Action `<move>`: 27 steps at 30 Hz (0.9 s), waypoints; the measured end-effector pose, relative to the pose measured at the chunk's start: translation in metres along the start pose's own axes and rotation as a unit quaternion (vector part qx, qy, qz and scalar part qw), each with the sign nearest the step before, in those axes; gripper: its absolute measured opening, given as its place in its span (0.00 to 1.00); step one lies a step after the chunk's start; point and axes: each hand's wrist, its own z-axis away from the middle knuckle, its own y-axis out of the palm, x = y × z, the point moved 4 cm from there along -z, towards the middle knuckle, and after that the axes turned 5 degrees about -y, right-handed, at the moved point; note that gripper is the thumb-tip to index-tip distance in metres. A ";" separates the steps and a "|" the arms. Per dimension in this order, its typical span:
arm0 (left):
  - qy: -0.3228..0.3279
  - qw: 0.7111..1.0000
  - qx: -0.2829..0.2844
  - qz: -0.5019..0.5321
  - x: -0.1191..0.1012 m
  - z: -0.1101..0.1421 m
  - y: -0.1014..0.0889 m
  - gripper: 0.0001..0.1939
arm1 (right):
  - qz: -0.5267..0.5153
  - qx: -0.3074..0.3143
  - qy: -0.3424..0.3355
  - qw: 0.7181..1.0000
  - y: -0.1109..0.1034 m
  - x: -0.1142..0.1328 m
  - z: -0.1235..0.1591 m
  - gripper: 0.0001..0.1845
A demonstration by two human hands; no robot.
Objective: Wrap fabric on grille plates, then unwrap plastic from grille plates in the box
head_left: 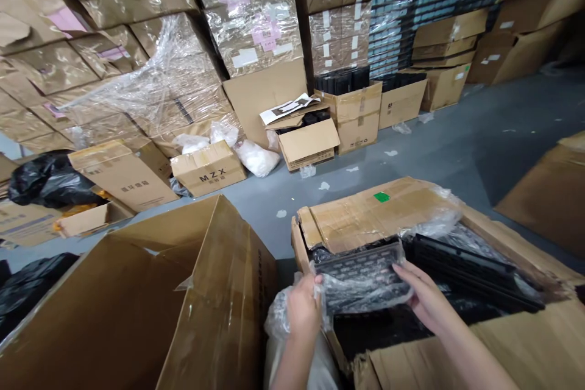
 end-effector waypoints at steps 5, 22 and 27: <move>0.031 0.993 -0.099 0.062 -0.001 -0.009 -0.010 0.11 | 0.011 0.091 0.022 0.996 0.006 -0.001 0.006 0.12; -0.025 0.988 -0.069 0.135 0.006 -0.026 -0.021 0.13 | 0.287 -0.015 -0.183 0.940 -0.011 0.038 -0.009 0.17; 0.216 0.975 0.016 -0.050 -0.064 -0.021 -0.012 0.18 | 0.576 0.059 -0.413 0.703 0.031 0.080 0.004 0.11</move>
